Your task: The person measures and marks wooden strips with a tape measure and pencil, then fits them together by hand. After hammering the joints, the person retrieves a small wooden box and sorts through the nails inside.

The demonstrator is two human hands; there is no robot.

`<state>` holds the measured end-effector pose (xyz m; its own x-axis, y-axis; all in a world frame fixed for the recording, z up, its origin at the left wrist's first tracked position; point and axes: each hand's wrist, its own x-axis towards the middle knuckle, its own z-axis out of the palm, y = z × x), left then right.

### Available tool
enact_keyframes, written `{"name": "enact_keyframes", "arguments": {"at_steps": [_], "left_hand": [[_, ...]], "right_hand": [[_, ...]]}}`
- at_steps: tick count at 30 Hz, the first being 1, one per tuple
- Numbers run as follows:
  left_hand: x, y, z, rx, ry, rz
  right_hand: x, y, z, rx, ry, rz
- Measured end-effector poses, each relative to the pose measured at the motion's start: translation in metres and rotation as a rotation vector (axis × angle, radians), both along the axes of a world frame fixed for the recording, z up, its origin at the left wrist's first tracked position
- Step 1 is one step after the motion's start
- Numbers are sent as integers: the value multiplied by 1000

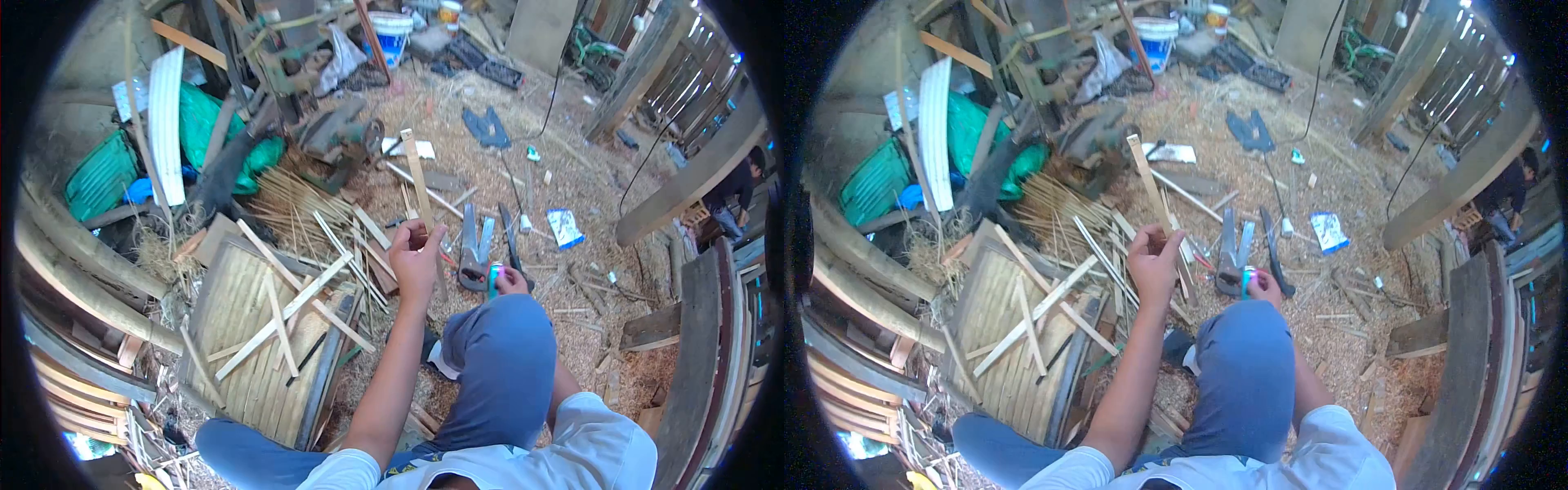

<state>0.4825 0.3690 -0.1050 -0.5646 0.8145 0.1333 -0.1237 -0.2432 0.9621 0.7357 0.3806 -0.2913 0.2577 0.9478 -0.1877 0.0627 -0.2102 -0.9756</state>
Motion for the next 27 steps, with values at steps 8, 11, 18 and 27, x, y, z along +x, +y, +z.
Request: {"name": "enact_keyframes", "arguments": {"at_steps": [8,11,18,27], "left_hand": [[-33,-68,131,253,24,-196],[-65,-93,167,278,67,-324],[-159,-169,198,219,-156,-226],[-184,-219,191,-116,-164,-201]], "right_hand": [[-22,11,274,224,500,135],[-51,-14,360,355,366,370],[-141,-79,451,440,49,691],[-245,-122,435,766,-405,959]]}}
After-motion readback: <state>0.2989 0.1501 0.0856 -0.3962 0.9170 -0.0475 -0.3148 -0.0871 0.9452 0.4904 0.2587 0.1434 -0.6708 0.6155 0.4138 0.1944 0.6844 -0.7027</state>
